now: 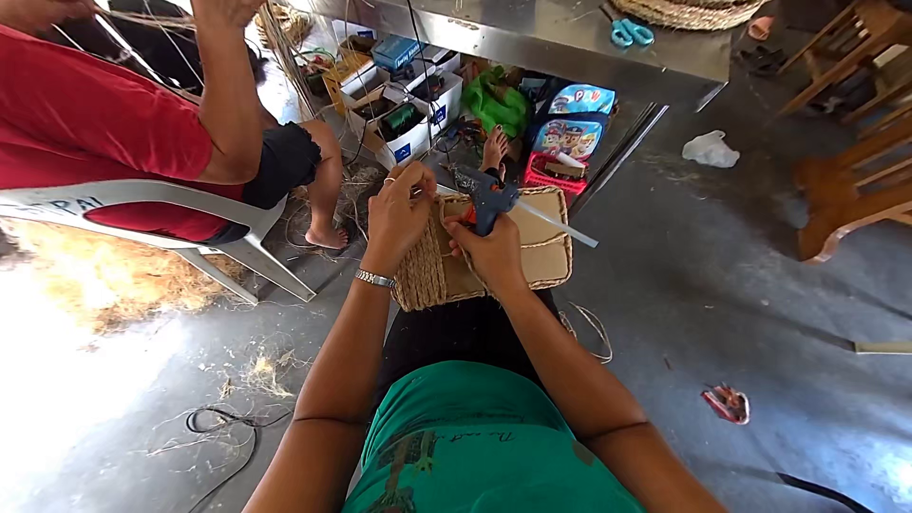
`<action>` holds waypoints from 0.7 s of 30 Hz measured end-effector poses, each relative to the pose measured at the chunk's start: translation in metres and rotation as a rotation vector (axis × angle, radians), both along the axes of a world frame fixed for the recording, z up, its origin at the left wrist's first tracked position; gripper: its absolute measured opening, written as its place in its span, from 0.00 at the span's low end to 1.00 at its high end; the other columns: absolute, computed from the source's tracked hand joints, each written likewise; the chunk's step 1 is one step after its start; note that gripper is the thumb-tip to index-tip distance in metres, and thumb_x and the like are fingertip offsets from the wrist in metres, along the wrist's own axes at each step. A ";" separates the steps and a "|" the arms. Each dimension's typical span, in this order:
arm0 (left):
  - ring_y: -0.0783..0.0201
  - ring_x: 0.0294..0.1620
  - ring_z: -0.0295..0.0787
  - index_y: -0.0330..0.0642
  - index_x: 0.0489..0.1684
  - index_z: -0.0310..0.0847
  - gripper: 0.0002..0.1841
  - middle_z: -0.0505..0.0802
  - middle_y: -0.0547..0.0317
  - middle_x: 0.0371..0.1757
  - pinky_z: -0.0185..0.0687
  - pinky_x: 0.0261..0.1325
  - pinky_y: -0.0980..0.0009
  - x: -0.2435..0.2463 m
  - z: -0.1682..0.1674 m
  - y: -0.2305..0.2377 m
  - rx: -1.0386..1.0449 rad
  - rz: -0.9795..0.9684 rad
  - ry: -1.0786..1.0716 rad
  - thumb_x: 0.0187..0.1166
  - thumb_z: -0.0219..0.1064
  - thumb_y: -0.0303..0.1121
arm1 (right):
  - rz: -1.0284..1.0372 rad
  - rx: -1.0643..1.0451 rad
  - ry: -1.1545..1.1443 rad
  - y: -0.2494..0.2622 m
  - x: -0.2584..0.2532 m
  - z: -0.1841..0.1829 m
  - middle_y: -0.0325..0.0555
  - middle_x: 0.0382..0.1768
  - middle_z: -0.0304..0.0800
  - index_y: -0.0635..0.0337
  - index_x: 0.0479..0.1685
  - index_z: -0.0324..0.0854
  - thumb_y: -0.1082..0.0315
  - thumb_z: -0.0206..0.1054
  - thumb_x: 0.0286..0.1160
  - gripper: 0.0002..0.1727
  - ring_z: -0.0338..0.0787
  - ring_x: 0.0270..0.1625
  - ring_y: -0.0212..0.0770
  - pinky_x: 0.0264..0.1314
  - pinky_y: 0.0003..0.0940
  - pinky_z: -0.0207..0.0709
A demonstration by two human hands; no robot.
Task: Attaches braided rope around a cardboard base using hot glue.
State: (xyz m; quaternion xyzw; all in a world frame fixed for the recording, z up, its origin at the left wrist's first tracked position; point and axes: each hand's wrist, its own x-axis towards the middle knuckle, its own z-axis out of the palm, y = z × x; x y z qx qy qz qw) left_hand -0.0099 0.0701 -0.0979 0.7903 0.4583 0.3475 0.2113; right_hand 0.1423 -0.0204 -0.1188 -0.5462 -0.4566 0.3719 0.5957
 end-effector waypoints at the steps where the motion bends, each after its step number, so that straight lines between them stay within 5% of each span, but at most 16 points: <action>1: 0.59 0.61 0.86 0.53 0.51 0.87 0.09 0.90 0.60 0.57 0.77 0.61 0.43 0.000 0.001 -0.001 0.011 -0.015 0.016 0.85 0.61 0.37 | 0.002 0.003 0.002 0.000 -0.001 -0.001 0.45 0.41 0.97 0.65 0.51 0.82 0.71 0.78 0.72 0.13 0.96 0.30 0.38 0.34 0.33 0.94; 6: 0.63 0.58 0.86 0.59 0.47 0.90 0.13 0.88 0.62 0.58 0.77 0.56 0.49 -0.002 -0.005 -0.004 0.081 -0.007 0.020 0.85 0.56 0.36 | -0.015 0.034 -0.028 -0.003 -0.001 -0.006 0.45 0.40 0.97 0.65 0.50 0.84 0.71 0.77 0.73 0.12 0.96 0.30 0.37 0.34 0.32 0.94; 21: 0.60 0.52 0.85 0.52 0.50 0.88 0.12 0.87 0.57 0.53 0.78 0.51 0.52 -0.007 -0.015 -0.011 0.254 -0.050 0.038 0.84 0.56 0.33 | 0.008 -0.002 -0.092 0.003 -0.003 -0.010 0.43 0.40 0.98 0.62 0.50 0.83 0.69 0.77 0.73 0.12 0.95 0.28 0.36 0.31 0.31 0.92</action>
